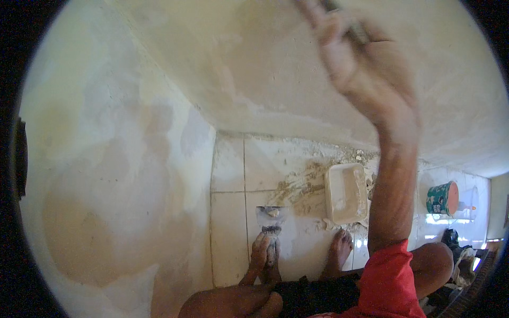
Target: The person plasters a wall by scooping plaster compound with putty knives and smoothing it across the wall surface.
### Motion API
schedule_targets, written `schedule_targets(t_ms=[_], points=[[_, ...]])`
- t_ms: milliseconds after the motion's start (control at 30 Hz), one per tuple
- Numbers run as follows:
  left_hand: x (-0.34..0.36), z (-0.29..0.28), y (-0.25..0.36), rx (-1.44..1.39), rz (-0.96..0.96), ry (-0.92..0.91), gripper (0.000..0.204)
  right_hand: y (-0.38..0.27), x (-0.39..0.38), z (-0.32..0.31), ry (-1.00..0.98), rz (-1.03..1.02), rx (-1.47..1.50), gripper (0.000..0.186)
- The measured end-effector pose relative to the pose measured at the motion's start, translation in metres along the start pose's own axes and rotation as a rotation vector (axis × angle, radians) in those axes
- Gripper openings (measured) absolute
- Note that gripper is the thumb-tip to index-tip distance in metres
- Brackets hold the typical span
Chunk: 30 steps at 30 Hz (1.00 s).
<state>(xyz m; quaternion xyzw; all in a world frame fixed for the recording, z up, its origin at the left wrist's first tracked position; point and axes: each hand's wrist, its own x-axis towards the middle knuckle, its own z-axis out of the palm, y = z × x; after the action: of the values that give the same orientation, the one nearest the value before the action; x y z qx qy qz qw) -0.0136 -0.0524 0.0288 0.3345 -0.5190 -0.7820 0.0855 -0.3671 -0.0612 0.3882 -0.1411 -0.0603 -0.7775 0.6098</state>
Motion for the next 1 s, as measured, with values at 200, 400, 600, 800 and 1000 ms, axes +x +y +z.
schedule_targets(t_ms=[200,400,600,800,1000], points=[[0.003,0.004,-0.014,-0.019,0.127,0.046,0.027,0.004,-0.042,0.019,0.1,-0.121,-0.593,0.05],[-0.022,0.013,0.038,-0.093,0.115,0.102,0.03,0.004,-0.069,-0.023,0.554,0.431,-1.176,0.041],[-0.032,0.044,0.042,-0.195,0.202,0.198,0.033,-0.012,-0.153,-0.067,0.679,0.61,-1.099,0.038],[-0.046,0.065,0.077,-0.167,0.277,0.258,0.03,-0.016,-0.201,-0.131,0.605,0.43,-0.825,0.042],[-0.04,0.076,0.082,-0.113,0.23,0.386,0.03,0.011,-0.22,-0.221,0.395,0.453,-0.049,0.044]])
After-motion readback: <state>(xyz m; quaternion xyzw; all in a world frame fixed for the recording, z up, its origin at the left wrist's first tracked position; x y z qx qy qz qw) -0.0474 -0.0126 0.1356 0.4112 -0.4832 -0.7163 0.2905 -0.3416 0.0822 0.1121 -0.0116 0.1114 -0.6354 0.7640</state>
